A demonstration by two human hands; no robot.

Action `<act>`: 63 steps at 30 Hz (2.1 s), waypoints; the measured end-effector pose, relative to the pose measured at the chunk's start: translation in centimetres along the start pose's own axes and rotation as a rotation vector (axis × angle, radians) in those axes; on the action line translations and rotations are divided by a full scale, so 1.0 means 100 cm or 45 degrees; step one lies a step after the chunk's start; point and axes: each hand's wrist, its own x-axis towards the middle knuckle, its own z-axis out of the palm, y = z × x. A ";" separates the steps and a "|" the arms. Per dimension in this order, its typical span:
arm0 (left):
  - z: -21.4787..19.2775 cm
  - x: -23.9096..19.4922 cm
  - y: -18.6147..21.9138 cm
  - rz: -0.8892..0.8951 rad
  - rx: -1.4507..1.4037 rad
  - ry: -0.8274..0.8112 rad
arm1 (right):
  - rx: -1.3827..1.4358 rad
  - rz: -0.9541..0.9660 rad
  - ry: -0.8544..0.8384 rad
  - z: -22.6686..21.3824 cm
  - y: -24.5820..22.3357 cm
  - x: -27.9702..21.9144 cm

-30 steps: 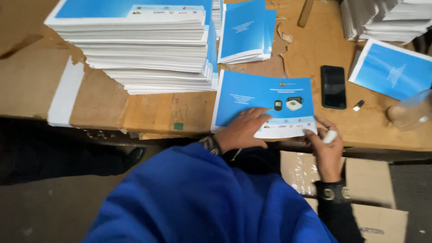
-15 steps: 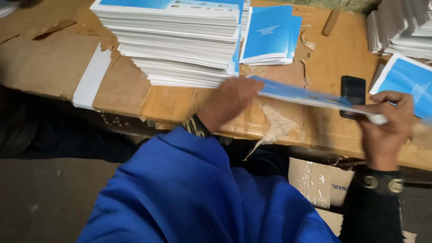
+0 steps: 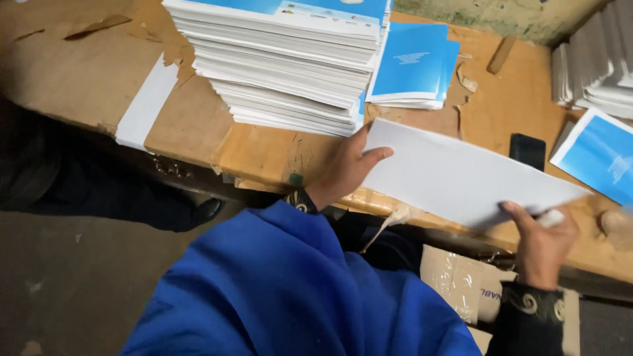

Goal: Manually folding printed paper sheets into booklets and stacking them on a workbench.

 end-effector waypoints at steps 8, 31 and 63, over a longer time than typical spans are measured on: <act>-0.005 -0.001 -0.016 -0.018 0.338 0.140 | -0.259 0.171 0.128 0.005 0.030 -0.011; 0.042 -0.065 -0.022 0.604 0.891 0.366 | -0.216 -0.538 -0.445 0.114 -0.075 -0.067; -0.185 -0.124 0.043 0.601 0.214 0.748 | -0.845 -1.373 -0.567 0.194 -0.152 -0.057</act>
